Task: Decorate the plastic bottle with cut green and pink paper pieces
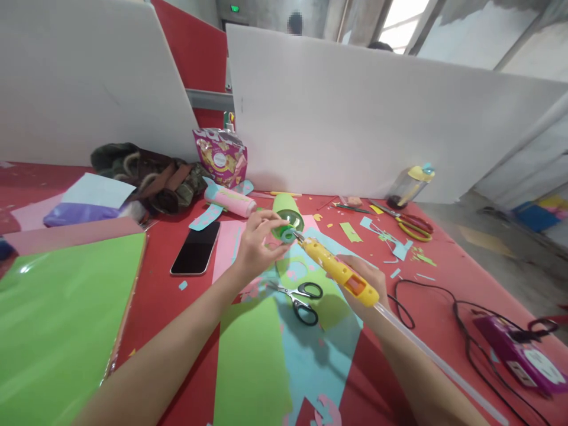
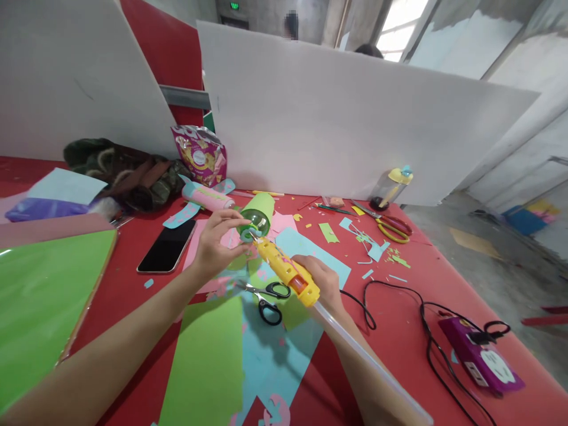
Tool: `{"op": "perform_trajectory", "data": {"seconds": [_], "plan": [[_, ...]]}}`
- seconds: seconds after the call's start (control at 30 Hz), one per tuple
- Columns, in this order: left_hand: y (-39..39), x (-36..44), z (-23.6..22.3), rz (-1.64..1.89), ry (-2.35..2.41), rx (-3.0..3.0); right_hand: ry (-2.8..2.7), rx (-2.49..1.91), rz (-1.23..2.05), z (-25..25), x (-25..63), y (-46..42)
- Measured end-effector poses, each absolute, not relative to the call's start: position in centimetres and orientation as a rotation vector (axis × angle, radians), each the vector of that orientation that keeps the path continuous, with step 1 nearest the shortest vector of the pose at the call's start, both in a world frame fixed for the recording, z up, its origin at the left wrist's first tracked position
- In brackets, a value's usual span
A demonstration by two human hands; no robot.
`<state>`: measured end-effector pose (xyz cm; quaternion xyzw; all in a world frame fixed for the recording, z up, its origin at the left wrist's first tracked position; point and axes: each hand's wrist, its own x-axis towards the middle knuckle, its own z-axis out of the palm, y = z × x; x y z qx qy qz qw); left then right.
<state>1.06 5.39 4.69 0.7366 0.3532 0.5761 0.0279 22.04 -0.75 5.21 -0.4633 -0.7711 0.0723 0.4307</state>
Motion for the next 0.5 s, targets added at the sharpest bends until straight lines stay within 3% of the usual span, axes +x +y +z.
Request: {"op": "perform_trajectory", "data": {"seconds": [0.27,0.5], "plan": [[5.3,1.2,4.9,1.709,0.918,2.276,-2.055,-1.225,-0.077,6.9,21.3,-1.7],[5.2,1.3,4.9,1.683,0.918,2.301,-2.064,-1.285,-0.095,6.8,21.4,-1.7]]}}
